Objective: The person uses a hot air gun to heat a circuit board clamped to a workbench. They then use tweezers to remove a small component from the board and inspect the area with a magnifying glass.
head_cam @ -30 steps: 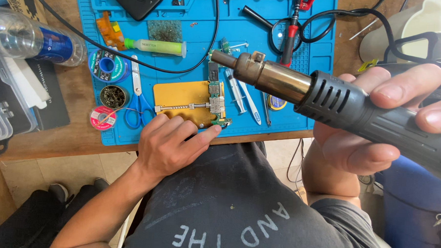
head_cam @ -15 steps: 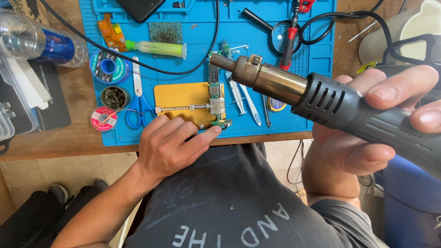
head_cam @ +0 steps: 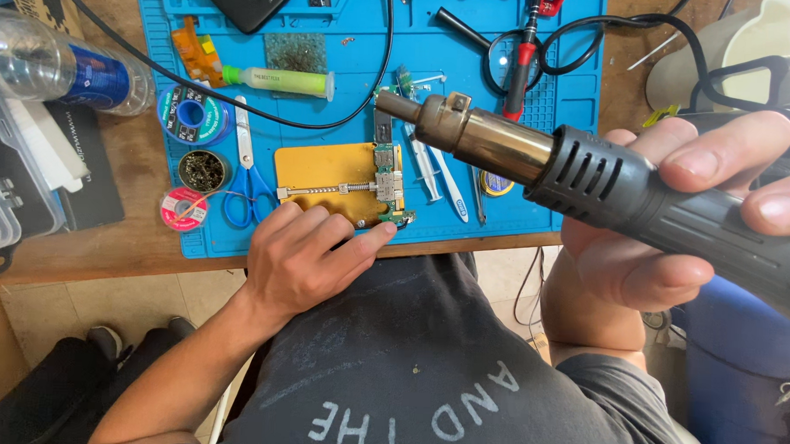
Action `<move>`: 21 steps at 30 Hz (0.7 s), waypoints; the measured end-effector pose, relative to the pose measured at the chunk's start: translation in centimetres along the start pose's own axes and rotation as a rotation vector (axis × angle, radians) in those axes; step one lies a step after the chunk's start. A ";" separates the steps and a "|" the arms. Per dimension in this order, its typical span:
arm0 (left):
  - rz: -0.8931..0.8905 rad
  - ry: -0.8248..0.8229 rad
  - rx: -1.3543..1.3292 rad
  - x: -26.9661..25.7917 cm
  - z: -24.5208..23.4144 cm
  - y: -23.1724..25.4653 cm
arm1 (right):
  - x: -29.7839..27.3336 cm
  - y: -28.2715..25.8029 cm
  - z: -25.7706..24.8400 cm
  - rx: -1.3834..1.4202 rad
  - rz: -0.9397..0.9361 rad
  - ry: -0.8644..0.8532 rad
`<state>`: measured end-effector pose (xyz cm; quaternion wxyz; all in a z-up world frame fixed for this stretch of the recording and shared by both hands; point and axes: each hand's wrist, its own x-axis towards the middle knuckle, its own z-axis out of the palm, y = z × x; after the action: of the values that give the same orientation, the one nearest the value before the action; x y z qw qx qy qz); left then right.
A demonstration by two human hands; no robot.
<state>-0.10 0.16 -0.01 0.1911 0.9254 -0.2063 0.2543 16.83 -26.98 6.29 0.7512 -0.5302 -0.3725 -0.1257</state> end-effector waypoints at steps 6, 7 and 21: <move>-0.001 0.010 0.009 0.1 -0.1 0.0 | 0.4 -0.3 0.6 -0.015 0.013 -0.018; -0.002 0.012 0.009 0.1 0.0 0.0 | 0.4 -0.4 0.7 -0.036 0.019 -0.015; 0.031 0.143 -0.024 -1.1 -0.2 0.1 | 0.6 -0.1 0.2 0.097 -0.019 -0.034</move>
<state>-1.10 0.48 -0.46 0.2123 0.8992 -0.2093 0.3202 17.14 -26.68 6.81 0.7683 -0.4917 -0.3960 -0.1054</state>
